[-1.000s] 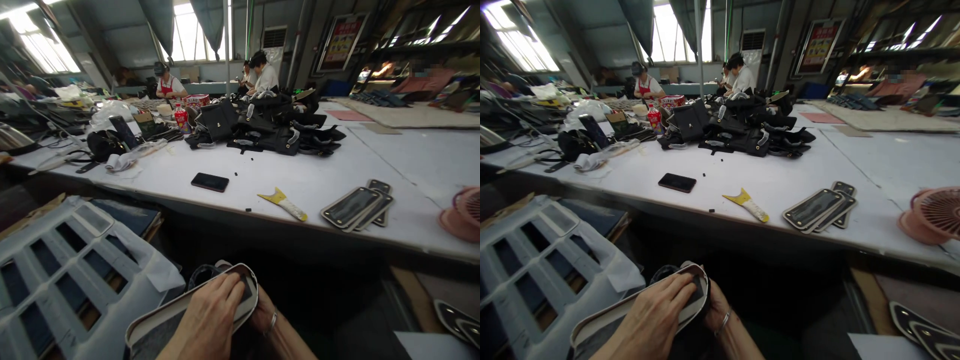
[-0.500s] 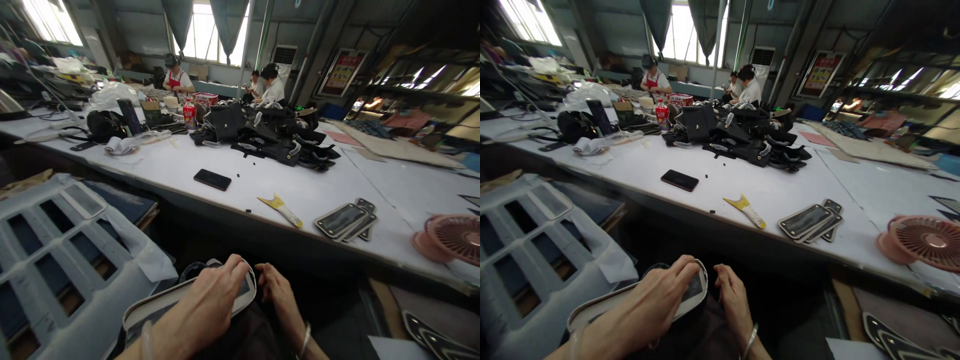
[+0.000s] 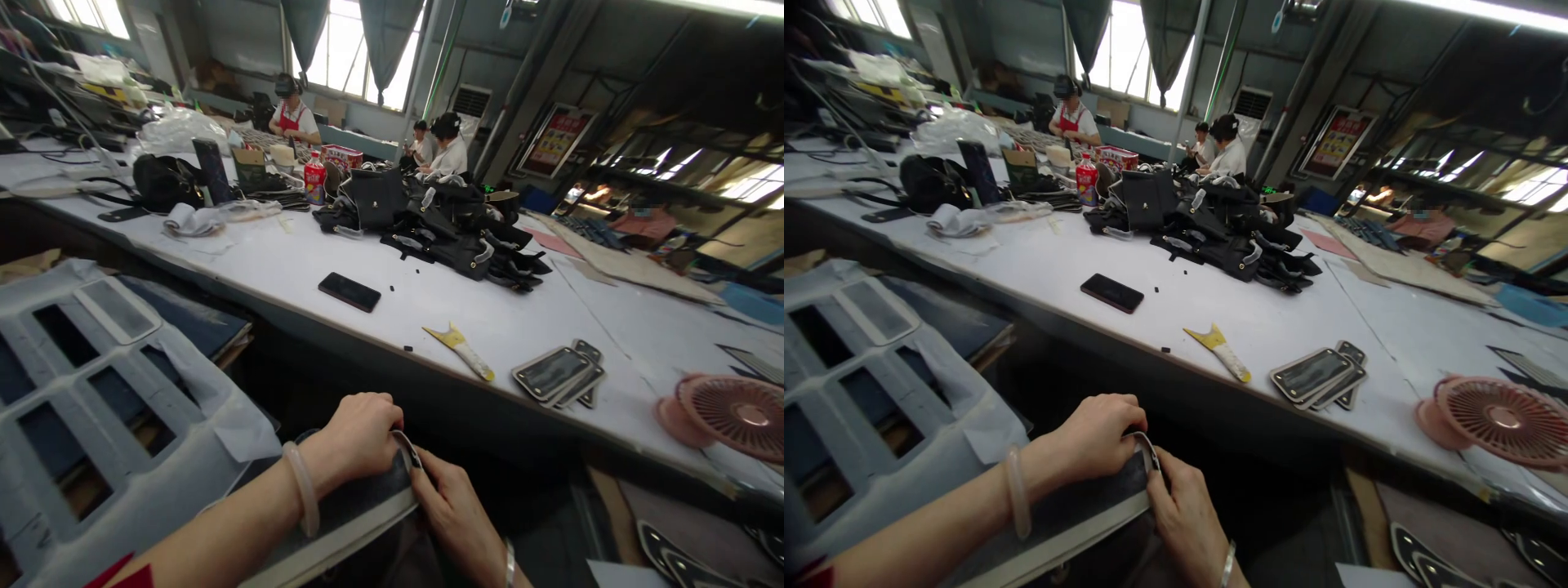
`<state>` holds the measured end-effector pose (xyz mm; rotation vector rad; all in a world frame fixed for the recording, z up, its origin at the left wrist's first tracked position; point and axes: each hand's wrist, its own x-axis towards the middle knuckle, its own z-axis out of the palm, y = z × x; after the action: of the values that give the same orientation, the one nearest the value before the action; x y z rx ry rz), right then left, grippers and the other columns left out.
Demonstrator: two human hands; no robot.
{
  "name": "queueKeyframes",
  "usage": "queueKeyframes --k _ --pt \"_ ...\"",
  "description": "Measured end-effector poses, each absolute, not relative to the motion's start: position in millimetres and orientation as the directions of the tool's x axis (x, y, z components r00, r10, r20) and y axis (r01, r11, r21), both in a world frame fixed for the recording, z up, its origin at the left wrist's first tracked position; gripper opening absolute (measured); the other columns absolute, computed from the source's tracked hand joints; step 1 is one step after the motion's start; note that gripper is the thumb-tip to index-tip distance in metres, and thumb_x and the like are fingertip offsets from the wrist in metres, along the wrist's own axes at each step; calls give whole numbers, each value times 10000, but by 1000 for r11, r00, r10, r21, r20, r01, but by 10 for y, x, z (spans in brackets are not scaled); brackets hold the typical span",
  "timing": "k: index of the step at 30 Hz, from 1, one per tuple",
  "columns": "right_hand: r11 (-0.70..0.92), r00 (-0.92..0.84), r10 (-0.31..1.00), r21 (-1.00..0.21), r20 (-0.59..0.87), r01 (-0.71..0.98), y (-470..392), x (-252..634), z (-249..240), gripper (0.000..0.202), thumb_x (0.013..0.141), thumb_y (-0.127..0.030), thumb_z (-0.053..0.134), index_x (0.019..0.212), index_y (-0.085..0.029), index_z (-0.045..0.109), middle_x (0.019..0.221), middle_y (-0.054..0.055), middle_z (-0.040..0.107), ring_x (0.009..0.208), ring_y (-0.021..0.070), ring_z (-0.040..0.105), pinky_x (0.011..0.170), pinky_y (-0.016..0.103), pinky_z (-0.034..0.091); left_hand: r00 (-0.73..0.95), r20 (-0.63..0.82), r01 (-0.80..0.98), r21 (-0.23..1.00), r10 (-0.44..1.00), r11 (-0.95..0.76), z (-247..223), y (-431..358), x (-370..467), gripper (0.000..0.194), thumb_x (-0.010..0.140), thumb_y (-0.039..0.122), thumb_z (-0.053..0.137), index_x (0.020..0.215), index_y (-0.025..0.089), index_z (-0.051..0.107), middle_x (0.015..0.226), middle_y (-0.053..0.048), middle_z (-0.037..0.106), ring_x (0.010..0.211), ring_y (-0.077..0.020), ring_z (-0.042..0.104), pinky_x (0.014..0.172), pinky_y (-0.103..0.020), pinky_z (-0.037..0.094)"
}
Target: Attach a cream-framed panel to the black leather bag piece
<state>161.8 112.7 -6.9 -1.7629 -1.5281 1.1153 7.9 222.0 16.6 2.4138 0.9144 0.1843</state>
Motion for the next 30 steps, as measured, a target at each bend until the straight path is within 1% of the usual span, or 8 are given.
queueKeyframes --k 6,10,15,21,23,25,28,30 --pt "-198 41 978 -843 -206 500 1070 1614 -165 407 985 -414 400 1198 -193 667 1069 77 687 907 216 600 838 292 448 782 -93 530 619 616 -579 -25 2304 115 299 730 209 507 880 294 751 933 -15 759 896 -257 697 750 -353 526" --pt "-217 57 974 -841 -217 495 1044 1612 -218 427 983 -455 416 1236 -202 649 1132 90 669 982 231 590 882 303 442 799 -105 505 652 592 -566 -41 2334 146 289 717 210 515 850 293 758 908 -12 768 877 -251 698 753 -349 516" --pt "-246 146 969 -810 -199 532 976 1601 -268 494 946 -553 462 1209 -194 676 978 92 685 881 229 620 821 306 472 799 -136 503 686 586 -526 -42 2355 155 296 711 207 506 851 278 757 910 -20 772 885 -254 702 736 -339 519" --pt "-226 245 963 -825 -109 519 887 1530 -362 487 940 -560 476 1178 -195 692 877 80 662 845 216 629 748 267 471 818 -121 450 743 562 -496 -67 2363 174 316 714 190 497 865 289 757 947 7 760 919 -220 693 787 -315 519" --pt "-235 291 952 -837 -95 494 866 1503 -365 485 942 -572 463 1126 -192 701 830 61 635 796 196 605 716 260 450 831 -112 423 764 545 -487 -69 2370 180 340 710 172 488 871 291 763 958 18 763 928 -204 693 811 -297 519" --pt "-268 332 935 -856 -121 443 862 1498 -359 513 938 -610 439 965 -175 710 760 41 584 727 173 553 665 258 421 845 -108 395 786 523 -475 -73 2379 181 370 705 152 478 888 288 770 947 24 772 924 -182 696 830 -267 516" --pt "-346 349 909 -882 -229 321 908 1537 -358 601 895 -702 426 702 -160 597 629 5 469 602 132 430 560 259 354 860 -107 365 812 499 -455 -77 2390 174 389 704 142 475 912 264 780 904 13 783 894 -168 705 823 -237 519" --pt "-402 327 889 -890 -322 215 969 1573 -371 616 854 -750 449 667 -168 532 569 -17 420 537 112 373 505 256 313 862 -105 354 825 495 -441 -77 2395 164 382 712 155 478 924 245 784 895 -2 786 887 -172 709 817 -236 523"
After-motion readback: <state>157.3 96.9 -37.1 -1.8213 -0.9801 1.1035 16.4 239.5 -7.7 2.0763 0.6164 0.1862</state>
